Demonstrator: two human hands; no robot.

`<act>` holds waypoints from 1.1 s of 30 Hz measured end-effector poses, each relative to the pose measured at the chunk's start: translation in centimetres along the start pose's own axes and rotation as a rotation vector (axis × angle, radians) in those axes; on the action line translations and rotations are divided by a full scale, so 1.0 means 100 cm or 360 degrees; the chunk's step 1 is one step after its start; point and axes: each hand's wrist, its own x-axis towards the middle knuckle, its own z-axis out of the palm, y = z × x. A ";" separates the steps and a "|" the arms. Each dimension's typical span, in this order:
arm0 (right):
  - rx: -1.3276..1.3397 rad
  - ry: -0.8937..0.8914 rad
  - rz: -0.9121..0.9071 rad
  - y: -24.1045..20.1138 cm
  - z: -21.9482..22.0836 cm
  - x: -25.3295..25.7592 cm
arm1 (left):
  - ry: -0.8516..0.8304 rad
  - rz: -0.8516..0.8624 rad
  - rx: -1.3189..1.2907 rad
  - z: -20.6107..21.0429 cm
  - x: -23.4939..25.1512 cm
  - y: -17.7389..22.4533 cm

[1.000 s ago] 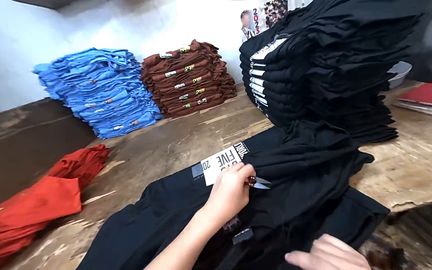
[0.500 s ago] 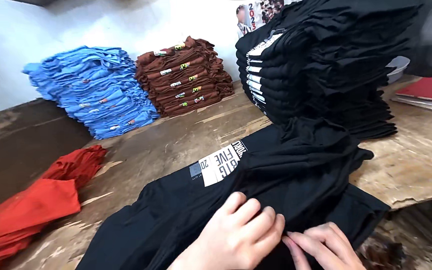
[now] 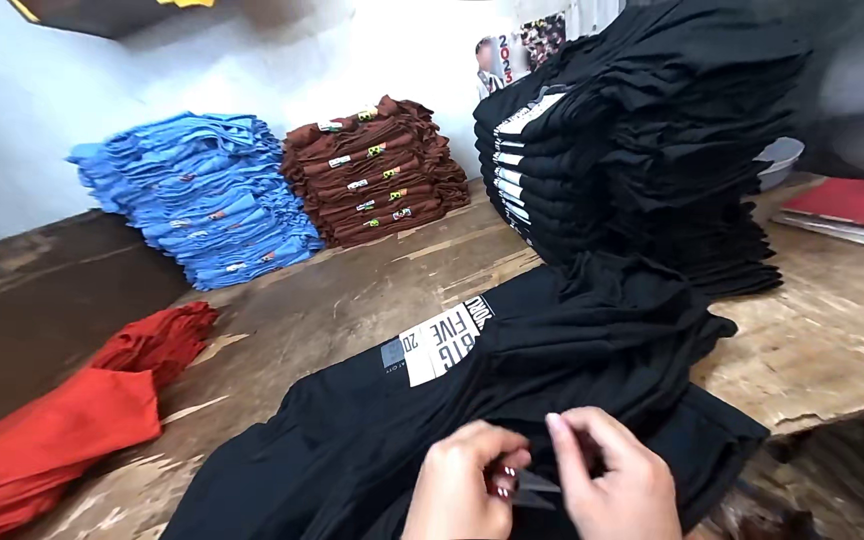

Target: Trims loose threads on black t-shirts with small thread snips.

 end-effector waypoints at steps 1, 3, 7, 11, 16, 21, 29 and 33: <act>0.0353 -0.0014 0.0148 0.000 -0.005 0.001 | -0.0115 -0.0086 -0.0010 0.000 -0.004 0.005; 0.0877 -0.0021 0.0374 0.003 -0.009 0.002 | -0.0246 -0.0269 -0.0071 0.003 -0.006 0.012; 0.1133 -0.0078 0.0341 0.013 -0.009 -0.001 | 0.0097 -0.0148 -0.0072 0.018 0.004 0.013; 0.1148 -0.0211 0.0248 0.019 -0.014 -0.004 | 0.0423 0.0182 -0.0122 0.034 0.001 0.011; 0.1027 -0.0383 -0.0182 0.040 -0.012 -0.012 | 0.0499 0.0345 -0.0130 0.022 -0.017 0.019; 0.0279 -0.0137 -0.0612 0.030 -0.011 -0.018 | 0.0302 0.0461 -0.0385 0.019 -0.022 0.015; 0.0388 0.0122 -0.0638 0.041 -0.021 -0.026 | 0.0492 0.0220 -0.0131 0.011 -0.013 -0.005; 0.0480 0.0114 -0.0560 0.039 -0.016 -0.028 | 0.0487 0.0309 -0.0124 0.028 -0.007 0.000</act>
